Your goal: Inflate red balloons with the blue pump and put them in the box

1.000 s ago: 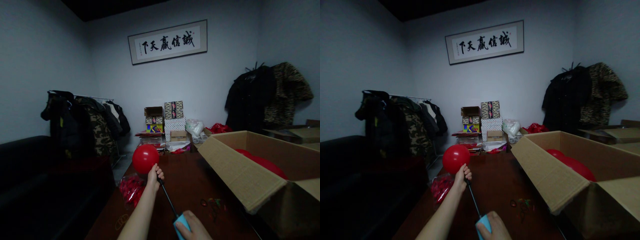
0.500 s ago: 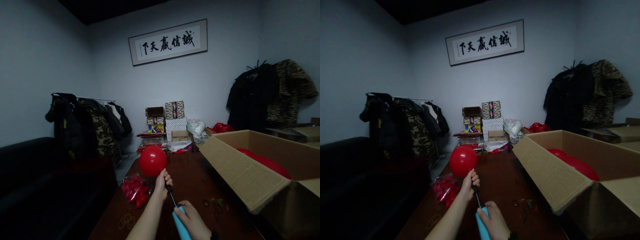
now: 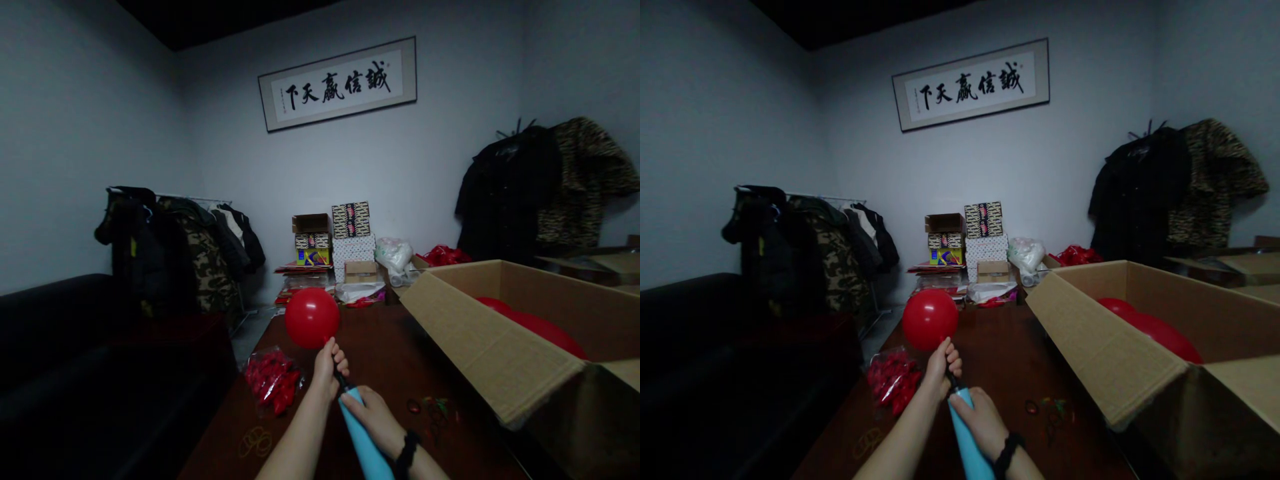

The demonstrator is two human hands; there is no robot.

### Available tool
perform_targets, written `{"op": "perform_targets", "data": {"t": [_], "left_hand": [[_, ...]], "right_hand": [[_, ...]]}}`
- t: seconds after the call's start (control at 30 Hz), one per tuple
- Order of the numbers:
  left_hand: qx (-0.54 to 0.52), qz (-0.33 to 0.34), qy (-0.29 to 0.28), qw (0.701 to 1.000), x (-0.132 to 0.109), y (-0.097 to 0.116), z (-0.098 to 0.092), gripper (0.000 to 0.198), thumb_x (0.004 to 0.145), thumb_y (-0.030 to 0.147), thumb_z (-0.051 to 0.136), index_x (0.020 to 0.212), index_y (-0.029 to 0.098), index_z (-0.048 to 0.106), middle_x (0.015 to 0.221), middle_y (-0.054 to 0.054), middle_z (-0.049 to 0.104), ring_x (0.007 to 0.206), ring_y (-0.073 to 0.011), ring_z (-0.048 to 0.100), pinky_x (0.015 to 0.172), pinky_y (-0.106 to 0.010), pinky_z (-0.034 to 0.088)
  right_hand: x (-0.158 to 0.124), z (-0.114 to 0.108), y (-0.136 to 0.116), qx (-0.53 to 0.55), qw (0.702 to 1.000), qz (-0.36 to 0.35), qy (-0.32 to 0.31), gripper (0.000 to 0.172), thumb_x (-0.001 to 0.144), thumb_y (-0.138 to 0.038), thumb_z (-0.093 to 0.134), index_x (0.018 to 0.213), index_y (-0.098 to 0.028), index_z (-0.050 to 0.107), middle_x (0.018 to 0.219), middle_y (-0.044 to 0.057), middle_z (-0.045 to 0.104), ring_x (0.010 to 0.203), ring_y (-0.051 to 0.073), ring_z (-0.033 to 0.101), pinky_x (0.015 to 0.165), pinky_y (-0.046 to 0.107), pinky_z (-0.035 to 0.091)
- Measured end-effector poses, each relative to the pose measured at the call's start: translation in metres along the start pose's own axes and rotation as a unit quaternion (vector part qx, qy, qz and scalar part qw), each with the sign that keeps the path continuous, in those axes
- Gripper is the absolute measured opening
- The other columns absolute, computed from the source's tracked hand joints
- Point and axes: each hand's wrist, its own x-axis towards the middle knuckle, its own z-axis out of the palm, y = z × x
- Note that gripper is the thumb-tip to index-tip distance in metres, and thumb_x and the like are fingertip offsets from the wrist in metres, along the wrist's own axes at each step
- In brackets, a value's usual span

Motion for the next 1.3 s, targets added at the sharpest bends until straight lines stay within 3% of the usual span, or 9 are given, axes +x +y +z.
{"op": "perform_targets", "data": {"t": [0.2,0.4,0.53,0.73,0.87,1.0,1.13,1.3], "left_hand": [[-0.032,0.042,0.022,0.998,0.015,0.020,-0.004,0.035,0.082,0.036,0.055,0.062,0.021,0.031,0.045,0.010,0.028,0.034,-0.0046,0.026,0.039,-0.018,0.017],[-0.047,0.054,0.039,0.997,0.027,0.053,-0.013,0.033,0.086,0.030,0.050,0.061,0.021,0.029,0.045,0.010,0.028,0.033,-0.0046,0.026,0.038,-0.018,0.018],[-0.060,0.040,0.028,0.997,0.027,0.059,-0.016,0.034,0.088,0.027,0.047,0.060,0.021,0.028,0.044,0.010,0.027,0.032,-0.0044,0.027,0.038,-0.017,0.019],[-0.097,0.015,0.009,0.995,0.019,0.045,-0.010,0.034,0.088,0.027,0.048,0.061,0.021,0.028,0.045,0.010,0.028,0.033,-0.0034,0.026,0.037,-0.015,0.018],[-0.085,-0.022,-0.011,0.996,0.008,0.021,-0.002,0.034,0.088,0.029,0.048,0.061,0.021,0.029,0.045,0.010,0.027,0.033,-0.0035,0.025,0.038,-0.016,0.017],[-0.044,-0.045,-0.040,0.997,-0.003,-0.004,0.005,0.035,0.084,0.036,0.054,0.062,0.021,0.031,0.046,0.009,0.028,0.035,-0.0042,0.025,0.039,-0.017,0.017],[-0.017,-0.040,-0.020,0.999,-0.005,-0.013,0.003,0.035,0.083,0.038,0.054,0.062,0.021,0.032,0.046,0.009,0.029,0.035,-0.0047,0.025,0.039,-0.018,0.017],[-0.017,-0.032,0.009,0.999,0.002,-0.011,-0.005,0.035,0.083,0.038,0.054,0.062,0.021,0.031,0.045,0.009,0.029,0.034,-0.0045,0.024,0.039,-0.018,0.015]], "right_hand": [[-0.021,-0.006,-0.003,-0.033,0.999,0.011,-0.009,0.053,0.083,-0.061,0.041,0.091,-0.012,0.061,0.099,0.013,0.062,0.094,0.025,0.055,0.089,0.036,0.038],[-0.050,-0.001,0.018,-0.078,0.996,0.019,-0.049,0.054,0.082,-0.062,0.040,0.096,-0.014,0.062,0.103,0.013,0.063,0.098,0.025,0.055,0.092,0.032,0.038],[-0.055,-0.001,0.029,-0.067,0.996,0.016,-0.060,0.059,0.083,-0.066,0.037,0.097,-0.015,0.064,0.103,0.013,0.063,0.097,0.024,0.056,0.091,0.030,0.039],[-0.057,-0.009,0.013,0.004,0.999,0.007,-0.051,0.060,0.083,-0.068,0.038,0.105,-0.019,0.064,0.112,0.010,0.061,0.108,0.024,0.052,0.098,0.030,0.034],[-0.046,-0.008,-0.003,0.031,0.999,0.030,-0.026,0.062,0.084,-0.067,0.035,0.103,-0.015,0.062,0.110,0.012,0.060,0.106,0.024,0.053,0.098,0.031,0.033],[-0.022,-0.005,-0.002,0.039,0.999,0.017,0.020,0.064,0.082,-0.068,0.037,0.102,-0.013,0.061,0.108,0.013,0.061,0.104,0.024,0.053,0.096,0.032,0.034],[-0.007,0.001,0.006,0.033,0.999,0.023,0.021,0.068,0.080,-0.072,0.034,0.093,-0.012,0.063,0.101,0.013,0.062,0.097,0.025,0.055,0.089,0.033,0.037],[-0.011,0.009,0.009,0.020,0.999,0.048,0.013,0.070,0.078,-0.077,0.031,0.078,-0.015,0.062,0.086,0.010,0.064,0.083,0.024,0.057,0.079,0.033,0.040]]}}
